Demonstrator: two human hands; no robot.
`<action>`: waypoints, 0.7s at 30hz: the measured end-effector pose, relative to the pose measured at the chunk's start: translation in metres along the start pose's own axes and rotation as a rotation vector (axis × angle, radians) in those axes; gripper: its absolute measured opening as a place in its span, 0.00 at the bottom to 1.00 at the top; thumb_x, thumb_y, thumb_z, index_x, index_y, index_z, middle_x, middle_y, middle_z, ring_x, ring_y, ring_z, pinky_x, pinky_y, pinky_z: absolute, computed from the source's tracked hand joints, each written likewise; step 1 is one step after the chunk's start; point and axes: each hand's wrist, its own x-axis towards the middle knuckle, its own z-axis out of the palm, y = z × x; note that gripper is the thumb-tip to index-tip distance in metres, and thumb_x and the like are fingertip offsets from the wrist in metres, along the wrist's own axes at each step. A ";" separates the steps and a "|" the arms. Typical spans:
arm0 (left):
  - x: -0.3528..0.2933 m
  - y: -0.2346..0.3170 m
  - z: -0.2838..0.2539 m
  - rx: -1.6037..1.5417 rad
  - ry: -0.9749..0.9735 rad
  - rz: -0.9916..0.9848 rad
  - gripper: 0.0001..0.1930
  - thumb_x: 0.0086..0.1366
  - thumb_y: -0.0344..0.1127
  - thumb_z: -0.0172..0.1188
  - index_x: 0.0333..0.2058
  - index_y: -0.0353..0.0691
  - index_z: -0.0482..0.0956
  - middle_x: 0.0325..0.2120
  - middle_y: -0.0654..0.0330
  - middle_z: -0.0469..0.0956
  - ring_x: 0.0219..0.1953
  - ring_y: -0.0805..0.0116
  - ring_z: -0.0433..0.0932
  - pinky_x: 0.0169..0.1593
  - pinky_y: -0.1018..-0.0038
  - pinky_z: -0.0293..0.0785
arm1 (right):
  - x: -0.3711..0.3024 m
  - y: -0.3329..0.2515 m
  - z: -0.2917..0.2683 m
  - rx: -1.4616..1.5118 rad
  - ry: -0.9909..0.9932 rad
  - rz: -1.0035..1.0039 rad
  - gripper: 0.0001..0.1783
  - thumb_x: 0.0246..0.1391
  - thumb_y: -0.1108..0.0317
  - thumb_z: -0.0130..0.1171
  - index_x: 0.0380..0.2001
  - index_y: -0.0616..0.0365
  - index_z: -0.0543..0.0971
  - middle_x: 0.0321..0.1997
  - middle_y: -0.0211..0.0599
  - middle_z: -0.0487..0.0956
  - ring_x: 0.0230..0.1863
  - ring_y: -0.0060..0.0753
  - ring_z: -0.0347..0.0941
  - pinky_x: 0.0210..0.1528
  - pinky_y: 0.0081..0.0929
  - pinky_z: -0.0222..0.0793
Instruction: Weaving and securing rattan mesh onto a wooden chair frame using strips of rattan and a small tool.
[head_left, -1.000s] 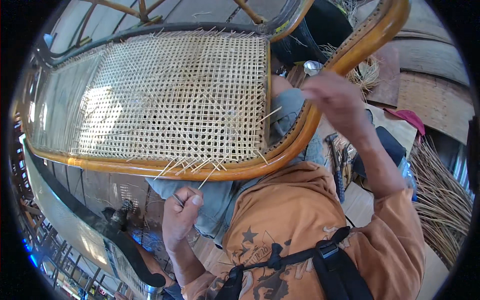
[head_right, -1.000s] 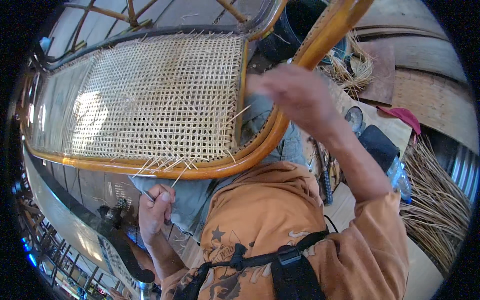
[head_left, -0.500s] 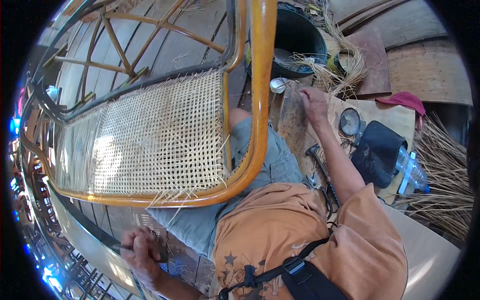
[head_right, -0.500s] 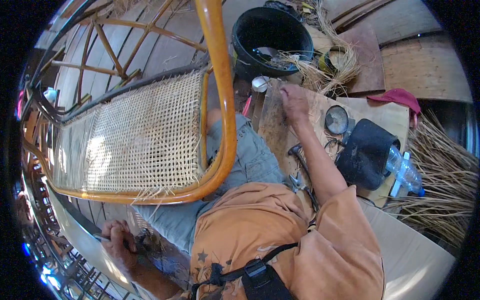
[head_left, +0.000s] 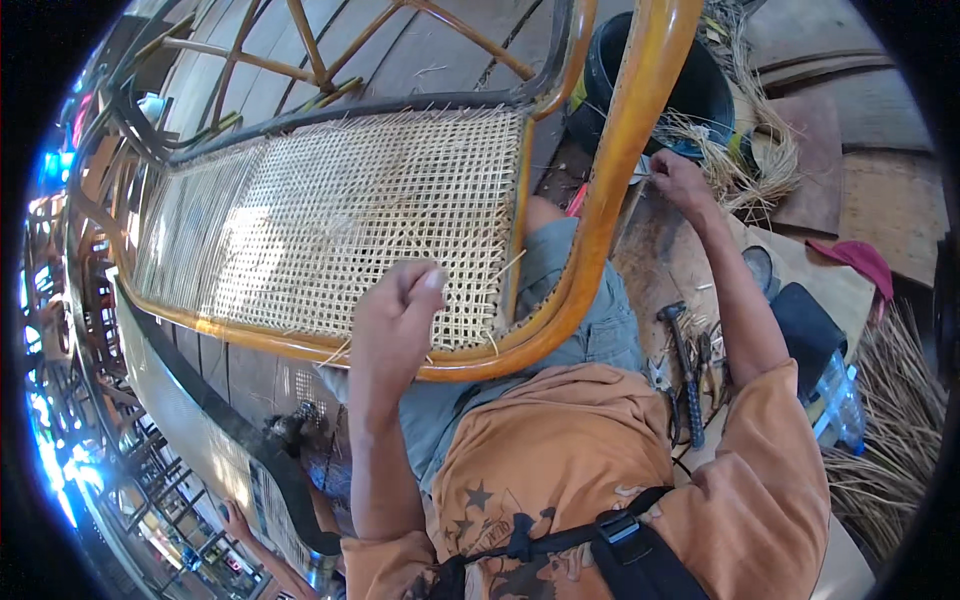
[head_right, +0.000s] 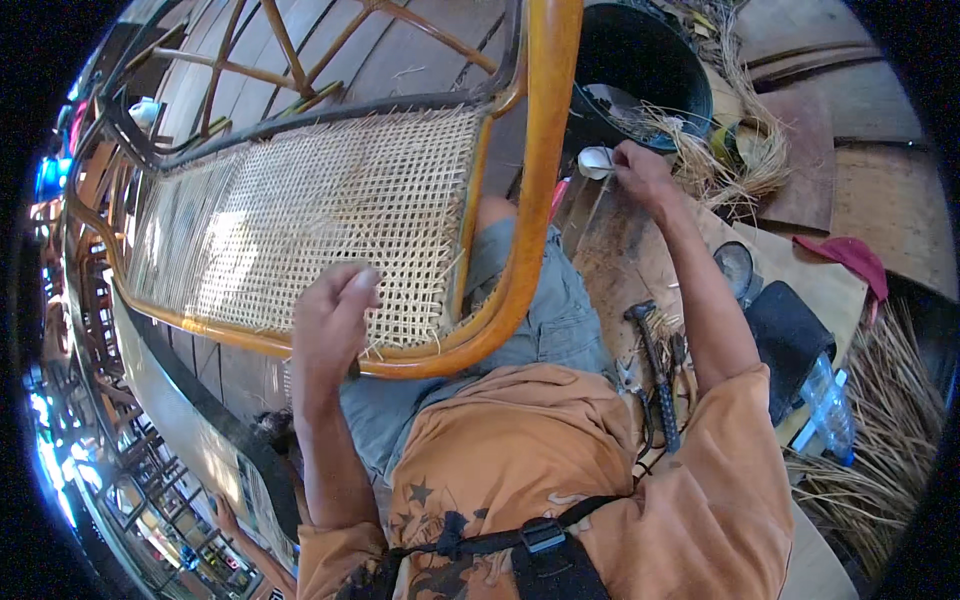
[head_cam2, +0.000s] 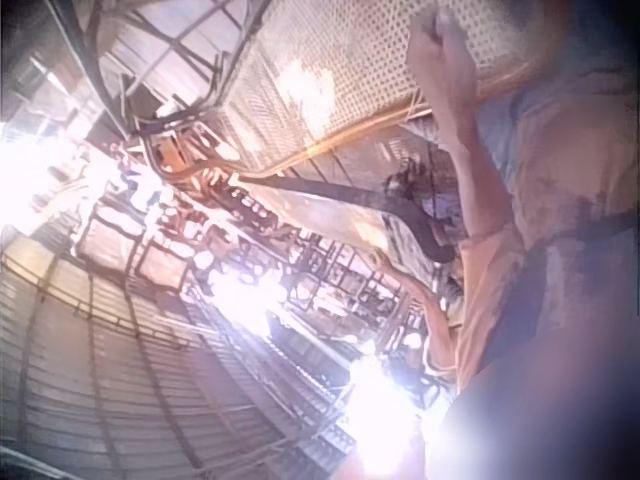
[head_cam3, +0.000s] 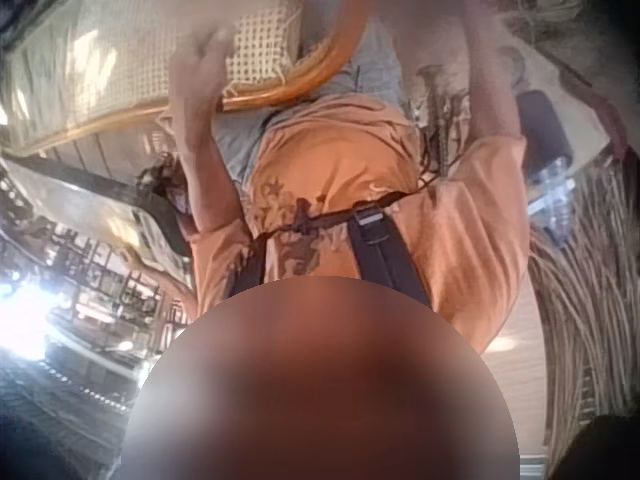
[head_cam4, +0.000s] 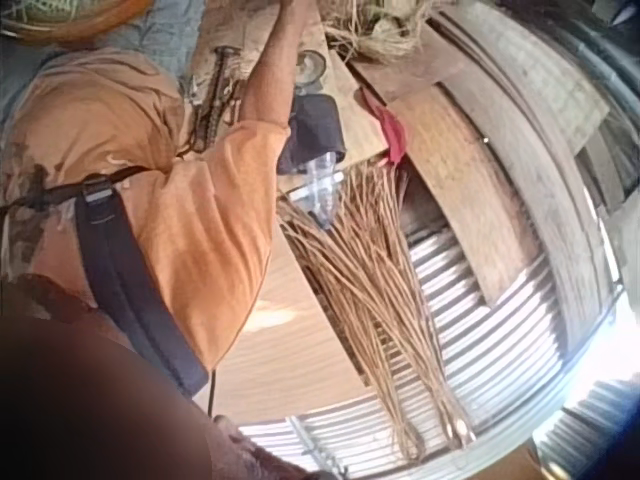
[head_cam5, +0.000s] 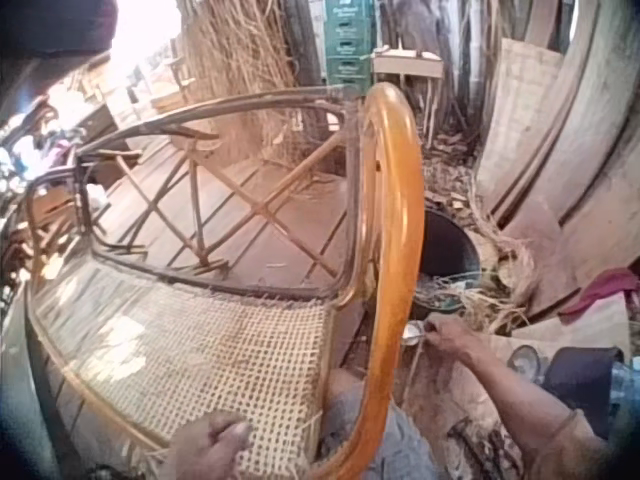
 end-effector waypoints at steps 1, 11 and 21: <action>0.011 -0.003 0.010 0.042 -0.097 -0.054 0.13 0.62 0.38 0.51 0.35 0.32 0.75 0.17 0.63 0.71 0.21 0.76 0.67 0.28 0.78 0.65 | -0.002 0.000 -0.001 0.064 0.020 0.000 0.10 0.47 0.66 0.50 0.32 0.58 0.75 0.32 0.47 0.76 0.37 0.46 0.73 0.40 0.37 0.68; 0.044 -0.022 0.049 0.146 -0.435 -0.148 0.10 0.58 0.35 0.54 0.32 0.34 0.76 0.17 0.64 0.72 0.18 0.76 0.69 0.25 0.75 0.66 | -0.017 -0.002 0.009 0.032 0.354 -0.047 0.10 0.54 0.63 0.48 0.33 0.57 0.74 0.34 0.50 0.73 0.41 0.52 0.69 0.42 0.41 0.65; 0.054 -0.025 0.037 -0.131 -0.578 -0.317 0.07 0.61 0.34 0.51 0.30 0.36 0.72 0.17 0.66 0.71 0.14 0.82 0.64 0.17 0.85 0.61 | -0.016 -0.017 0.020 -0.039 0.176 0.158 0.12 0.54 0.63 0.48 0.32 0.60 0.76 0.34 0.50 0.76 0.40 0.47 0.73 0.41 0.38 0.67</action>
